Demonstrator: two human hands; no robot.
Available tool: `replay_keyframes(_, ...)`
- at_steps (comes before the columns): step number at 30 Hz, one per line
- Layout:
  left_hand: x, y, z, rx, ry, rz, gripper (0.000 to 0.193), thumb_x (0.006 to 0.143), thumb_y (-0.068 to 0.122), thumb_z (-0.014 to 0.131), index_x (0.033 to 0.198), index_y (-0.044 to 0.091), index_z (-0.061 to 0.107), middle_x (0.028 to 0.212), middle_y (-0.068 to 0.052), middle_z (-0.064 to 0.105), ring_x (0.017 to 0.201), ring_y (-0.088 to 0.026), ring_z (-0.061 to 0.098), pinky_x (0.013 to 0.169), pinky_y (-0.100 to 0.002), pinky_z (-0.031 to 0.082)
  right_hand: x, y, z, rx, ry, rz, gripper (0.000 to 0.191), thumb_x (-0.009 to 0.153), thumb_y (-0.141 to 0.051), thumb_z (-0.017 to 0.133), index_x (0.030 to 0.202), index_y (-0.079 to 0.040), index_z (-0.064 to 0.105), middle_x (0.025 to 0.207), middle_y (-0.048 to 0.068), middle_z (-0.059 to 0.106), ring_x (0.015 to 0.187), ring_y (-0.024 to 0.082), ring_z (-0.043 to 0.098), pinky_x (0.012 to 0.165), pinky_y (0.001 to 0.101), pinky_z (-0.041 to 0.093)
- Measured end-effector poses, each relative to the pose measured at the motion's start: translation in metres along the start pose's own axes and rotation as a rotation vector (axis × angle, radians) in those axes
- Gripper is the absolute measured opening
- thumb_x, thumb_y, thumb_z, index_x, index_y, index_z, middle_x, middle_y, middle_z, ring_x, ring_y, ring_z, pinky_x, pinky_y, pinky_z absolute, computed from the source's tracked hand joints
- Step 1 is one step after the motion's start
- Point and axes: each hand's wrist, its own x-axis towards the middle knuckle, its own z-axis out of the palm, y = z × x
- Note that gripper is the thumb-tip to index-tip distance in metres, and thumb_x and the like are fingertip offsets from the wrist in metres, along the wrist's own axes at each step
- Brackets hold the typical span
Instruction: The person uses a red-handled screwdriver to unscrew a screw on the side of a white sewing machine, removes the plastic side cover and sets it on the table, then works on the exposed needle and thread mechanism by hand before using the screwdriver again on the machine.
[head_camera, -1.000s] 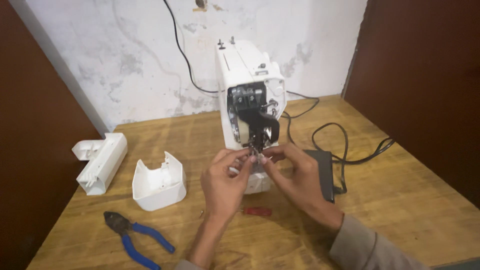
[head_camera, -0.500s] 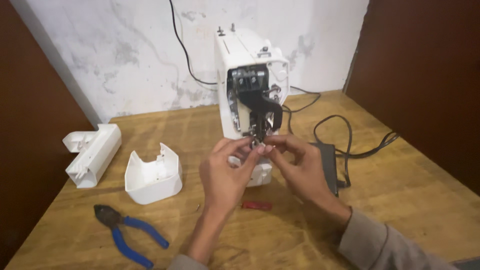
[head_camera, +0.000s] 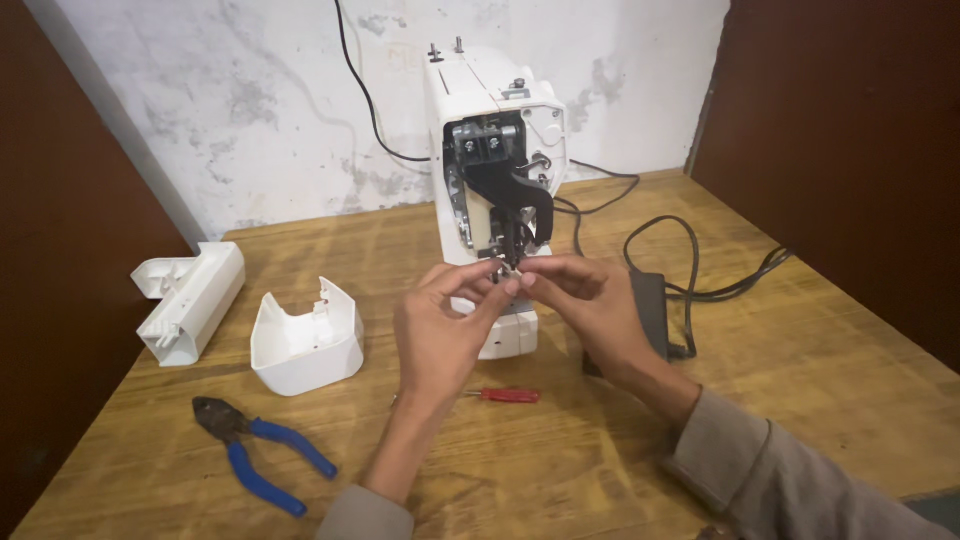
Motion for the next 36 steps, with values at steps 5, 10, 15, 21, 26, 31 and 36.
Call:
replay_keyframes(5,-0.004,-0.005,-0.001,-0.026,-0.009,0.017,0.026,0.086,0.015,0.08,0.111,0.006,0.08,0.091,-0.002,0.073,0.074,-0.007,0.063,0.058,-0.023,0.052,0.005,0.005,-0.003,-0.004,-0.023,0.013,0.029,0.092,-0.015,0.074,0.116,0.002,0.076,0.105,0.009,0.078,0.095,0.014,0.072,0.088,0.0298,0.059)
replay_keyframes(10,-0.002,-0.008,-0.001,0.0,0.011,0.038,0.026,0.086,0.014,0.081,0.111,0.005,0.08,0.091,-0.003,0.073,0.074,-0.007,0.065,0.062,-0.022,0.052,0.007,0.006,-0.003,0.021,-0.034,-0.012,0.029,0.092,-0.014,0.074,0.115,0.002,0.075,0.105,0.009,0.078,0.096,0.014,0.072,0.088,0.0309,0.06)
replay_keyframes(15,-0.002,-0.009,0.001,-0.097,-0.022,0.013,0.027,0.087,0.014,0.078,0.113,0.007,0.079,0.092,-0.002,0.072,0.077,-0.006,0.066,0.06,-0.022,0.056,0.003,0.003,-0.003,0.017,-0.042,-0.033,0.028,0.09,-0.011,0.075,0.115,0.004,0.074,0.105,0.012,0.079,0.095,0.014,0.073,0.086,0.0307,0.061)
replay_keyframes(21,-0.003,-0.007,0.003,0.0,0.003,0.02,0.027,0.086,0.014,0.08,0.112,0.006,0.079,0.091,-0.003,0.073,0.074,-0.007,0.066,0.058,-0.023,0.053,-0.003,-0.003,0.003,-0.005,-0.019,-0.084,0.03,0.089,-0.009,0.075,0.115,0.004,0.072,0.103,0.013,0.079,0.092,0.016,0.076,0.083,0.0292,0.063)
replay_keyframes(26,-0.002,-0.007,0.002,-0.07,-0.015,-0.04,0.025,0.087,0.011,0.077,0.111,0.003,0.077,0.092,-0.004,0.073,0.073,-0.007,0.067,0.054,-0.022,0.057,-0.003,-0.011,0.003,-0.162,0.031,-0.104,0.027,0.088,-0.012,0.077,0.112,0.002,0.076,0.1,0.011,0.08,0.09,0.014,0.076,0.079,0.0268,0.062)
replay_keyframes(31,0.0,-0.014,0.002,-0.241,-0.036,-0.127,0.025,0.089,0.008,0.074,0.111,-0.003,0.074,0.092,-0.008,0.072,0.073,-0.009,0.07,0.051,-0.023,0.057,-0.005,-0.016,0.004,-0.305,0.05,-0.162,0.025,0.088,-0.014,0.077,0.11,-0.002,0.078,0.099,0.009,0.081,0.087,0.012,0.078,0.075,0.0251,0.063)
replay_keyframes(36,0.0,-0.017,0.002,-0.271,-0.051,-0.136,0.026,0.089,0.008,0.075,0.112,-0.004,0.074,0.093,-0.008,0.072,0.073,-0.009,0.07,0.053,-0.023,0.058,-0.006,-0.019,0.007,-0.4,0.068,-0.228,0.023,0.089,-0.015,0.077,0.109,-0.003,0.079,0.095,0.008,0.082,0.083,0.011,0.078,0.072,0.0244,0.061)
